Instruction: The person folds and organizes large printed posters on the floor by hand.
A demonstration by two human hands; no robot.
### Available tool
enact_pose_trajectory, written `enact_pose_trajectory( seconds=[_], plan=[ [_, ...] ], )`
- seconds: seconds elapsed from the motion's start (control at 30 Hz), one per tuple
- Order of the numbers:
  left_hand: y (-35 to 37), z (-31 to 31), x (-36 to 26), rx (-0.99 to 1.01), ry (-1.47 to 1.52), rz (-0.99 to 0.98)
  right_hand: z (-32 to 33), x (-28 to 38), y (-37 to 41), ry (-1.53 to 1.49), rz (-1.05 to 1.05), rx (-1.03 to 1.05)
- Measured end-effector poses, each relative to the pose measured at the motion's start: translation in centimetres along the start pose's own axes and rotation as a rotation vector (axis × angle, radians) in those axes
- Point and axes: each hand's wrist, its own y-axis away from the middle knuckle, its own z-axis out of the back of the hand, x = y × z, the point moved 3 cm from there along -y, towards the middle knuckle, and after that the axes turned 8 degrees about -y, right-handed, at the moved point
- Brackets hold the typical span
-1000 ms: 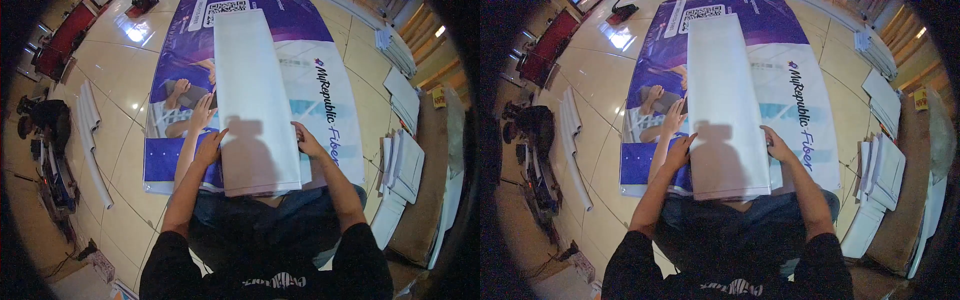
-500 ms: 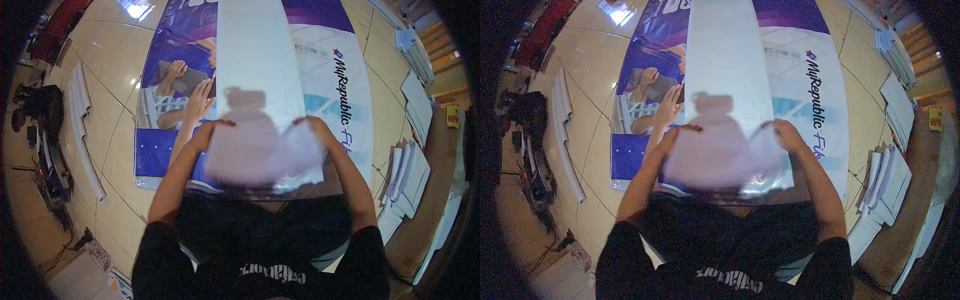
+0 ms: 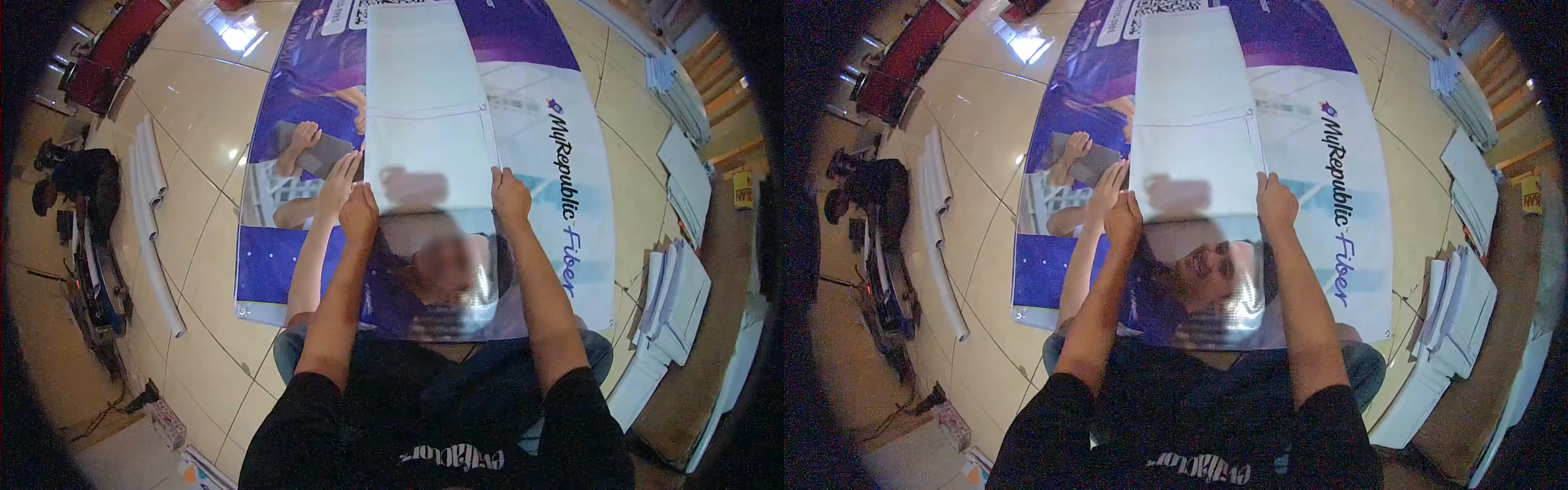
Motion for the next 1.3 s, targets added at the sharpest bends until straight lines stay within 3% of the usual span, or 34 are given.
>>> enact_pose_trajectory(
  seconds=[0.07, 0.37, 0.47, 0.6, 0.63, 0.67, 0.7, 0.73, 0.77, 0.8, 0.83, 0.87, 0.9, 0.97, 1.0, 1.07, 1.13, 1.2, 1.3],
  plan=[
    [-0.5, -1.0, 0.2, 0.117, -0.047, 0.053, -0.8, -0.6, -0.7, 0.01, 0.016, -0.013],
    [0.8, -0.7, 1.3, 0.079, -0.125, -0.036, 0.5, -0.5, 0.6, 0.016, -0.059, 0.127],
    [4.5, 1.3, 2.7, 0.334, -0.204, -0.011, 1.1, -2.0, 5.1, -0.016, -0.072, 0.307],
    [10.8, 6.0, 4.0, 0.679, -0.09, -0.085, 2.7, -5.6, 11.8, 0.041, 0.038, 0.465],
    [12.0, 6.9, 4.4, 0.812, 0.001, -0.117, 4.4, -5.8, 13.6, -0.03, -0.16, 0.723],
    [12.4, 7.6, 5.5, 0.813, 0.002, -0.12, 5.4, -5.9, 14.9, -0.106, -0.362, 0.97],
    [12.8, 7.7, 7.1, 0.979, 0.057, -0.022, 6.1, -6.9, 14.9, -0.11, -0.366, 0.965],
    [12.5, 8.6, 7.0, 1.144, 0.113, 0.078, 7.1, -7.8, 14.3, -0.093, -0.086, 0.941],
    [11.1, 10.2, 6.8, 0.957, -0.02, -0.01, 7.7, -8.2, 13.9, -0.07, 0.195, 0.909],
    [9.3, 12.8, 5.6, 0.769, -0.148, -0.089, 10.2, -7.0, 13.3, 0.03, 0.267, 0.746],
    [8.5, 12.4, 6.5, 0.592, -0.133, -0.239, 10.9, -7.0, 11.9, 0.097, 0.402, 0.745],
    [7.5, 11.8, 7.2, 0.41, -0.119, -0.389, 12.5, -5.3, 11.6, 0.29, 0.602, 0.597],
    [6.2, 11.6, 6.6, 0.413, -0.119, -0.39, 13.6, -3.4, 11.3, 0.481, 0.795, 0.434],
    [3.4, 11.2, 3.2, 0.536, -0.275, -0.809, 12.3, -2.0, 9.3, 0.534, 0.895, 0.516],
    [1.8, 11.0, 1.9, 0.54, -0.272, -0.813, 11.4, -1.6, 8.4, 0.588, 0.999, 0.602],
    [0.1, 9.8, -0.5, 0.664, -0.265, -1.117, 9.6, -0.7, 6.7, 0.533, 1.052, 0.638],
    [-2.0, 8.1, -0.6, 0.699, -0.172, -1.103, 7.8, -0.9, 4.8, 0.471, 1.11, 0.681],
    [-2.8, 7.2, -0.4, 0.738, -0.085, -1.08, 6.4, -1.5, 3.2, 0.241, 1.074, 0.85],
    [-4.2, 6.6, -1.0, 0.732, -0.039, -1.039, 5.9, -1.5, 2.6, 0.082, 0.93, 0.799]
  ],
)
